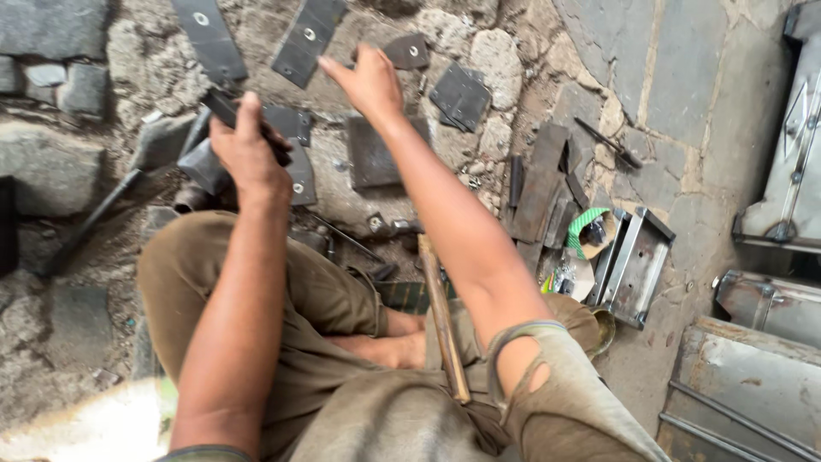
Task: The person sits cross-legged on the ground and repeatedly hammers small metal parts using a hammer and a metal block. They pick up individual pieces, position them on the block, strike them, and place them aside.
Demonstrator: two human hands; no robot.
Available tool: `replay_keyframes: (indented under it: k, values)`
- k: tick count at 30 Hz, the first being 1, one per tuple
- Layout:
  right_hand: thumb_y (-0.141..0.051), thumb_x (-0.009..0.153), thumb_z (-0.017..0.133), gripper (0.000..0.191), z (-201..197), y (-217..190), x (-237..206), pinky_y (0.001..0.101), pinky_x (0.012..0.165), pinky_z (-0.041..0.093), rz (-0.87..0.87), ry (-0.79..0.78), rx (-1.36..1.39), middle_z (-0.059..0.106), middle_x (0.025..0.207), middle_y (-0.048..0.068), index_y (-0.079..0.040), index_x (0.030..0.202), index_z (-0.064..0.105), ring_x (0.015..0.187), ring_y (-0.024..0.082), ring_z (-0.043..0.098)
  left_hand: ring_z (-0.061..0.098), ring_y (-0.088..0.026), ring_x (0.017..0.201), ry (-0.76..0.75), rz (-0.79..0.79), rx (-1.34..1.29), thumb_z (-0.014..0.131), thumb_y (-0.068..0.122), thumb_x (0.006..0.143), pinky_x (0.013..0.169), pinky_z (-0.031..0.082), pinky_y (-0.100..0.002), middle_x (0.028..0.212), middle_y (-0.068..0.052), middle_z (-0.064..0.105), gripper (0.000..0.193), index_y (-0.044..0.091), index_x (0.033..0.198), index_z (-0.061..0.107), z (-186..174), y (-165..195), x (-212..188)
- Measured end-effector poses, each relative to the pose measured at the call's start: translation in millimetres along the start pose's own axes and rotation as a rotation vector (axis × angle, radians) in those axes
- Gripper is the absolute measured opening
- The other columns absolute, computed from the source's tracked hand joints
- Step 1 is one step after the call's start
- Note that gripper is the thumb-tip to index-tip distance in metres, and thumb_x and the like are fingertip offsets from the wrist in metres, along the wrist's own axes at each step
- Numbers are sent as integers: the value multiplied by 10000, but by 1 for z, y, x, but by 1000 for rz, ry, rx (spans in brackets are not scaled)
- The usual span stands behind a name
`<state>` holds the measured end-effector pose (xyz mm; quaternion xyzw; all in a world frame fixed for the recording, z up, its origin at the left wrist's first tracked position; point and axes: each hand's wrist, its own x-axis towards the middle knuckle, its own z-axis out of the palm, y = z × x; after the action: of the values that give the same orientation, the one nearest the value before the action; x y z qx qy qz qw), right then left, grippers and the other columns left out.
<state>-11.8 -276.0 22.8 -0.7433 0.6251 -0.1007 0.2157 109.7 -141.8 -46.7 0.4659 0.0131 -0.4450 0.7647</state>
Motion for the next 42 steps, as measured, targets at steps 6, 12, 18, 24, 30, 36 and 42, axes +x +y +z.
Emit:
replay_keyframes:
  k: [6, 12, 18, 24, 30, 36, 42]
  values:
    - [-770, 685, 785, 933, 46, -78, 9, 433, 915, 543, 330, 59, -273, 598, 1225, 240, 27, 1141, 614, 1092, 329, 611, 527, -114, 509, 43, -47, -111, 728, 145, 972, 430, 476, -279, 692, 2, 531, 191, 60, 1035, 569, 9, 6, -11]
    - [-501, 632, 909, 650, 37, -76, 2, 494, 962, 495, 507, -34, -85, 619, 1212, 154, -66, 1047, 663, 1112, 283, 597, 529, -128, 515, 54, -61, -263, 709, 131, 981, 448, 485, -288, 671, -9, 524, 182, 54, 1024, 550, 14, 13, -13]
    - [-128, 614, 936, 703, 28, -68, 3, 401, 707, 672, 541, 35, 273, 728, 1012, 202, 20, 1135, 488, 830, 288, 782, 533, -125, 504, 87, -69, -279, 685, 132, 969, 443, 495, -280, 655, -6, 518, 159, 47, 1019, 561, 20, 15, -14]
    - [-89, 769, 840, 464, 10, -36, -2, 343, 659, 617, 293, -91, 538, 764, 992, 132, 42, 1177, 660, 803, 198, 751, 599, -206, 573, 91, 11, -342, 647, 85, 962, 515, 561, -363, 735, -73, 587, 160, 19, 1025, 515, 13, 15, -1]
    - [-163, 893, 811, 358, -66, 94, -48, 312, 731, 583, 188, -359, 634, 741, 1046, 79, -29, 1207, 702, 886, 169, 694, 723, -344, 1033, -150, 3, -410, 615, 77, 981, 915, 669, -470, 1155, -215, 691, 375, 48, 1293, 408, -16, 21, -5]
    - [-234, 967, 763, 285, -63, 150, -61, 424, 1011, 501, -92, -556, 16, 723, 1248, 73, -127, 1229, 732, 1148, 236, 673, 728, -360, 1202, -462, -91, -170, 676, 67, 1084, 1046, 652, -495, 1332, -209, 677, 419, 52, 1376, 377, -9, 25, -29]
    - [-256, 959, 760, 536, -49, 171, -90, 431, 1162, 485, -317, -87, -107, 577, 1449, 132, -150, 1456, 587, 1361, 300, 519, 741, -347, 1238, -805, -77, 312, 677, 45, 1106, 1063, 614, -500, 1314, -215, 691, 384, -19, 1403, 442, 33, 27, -29]
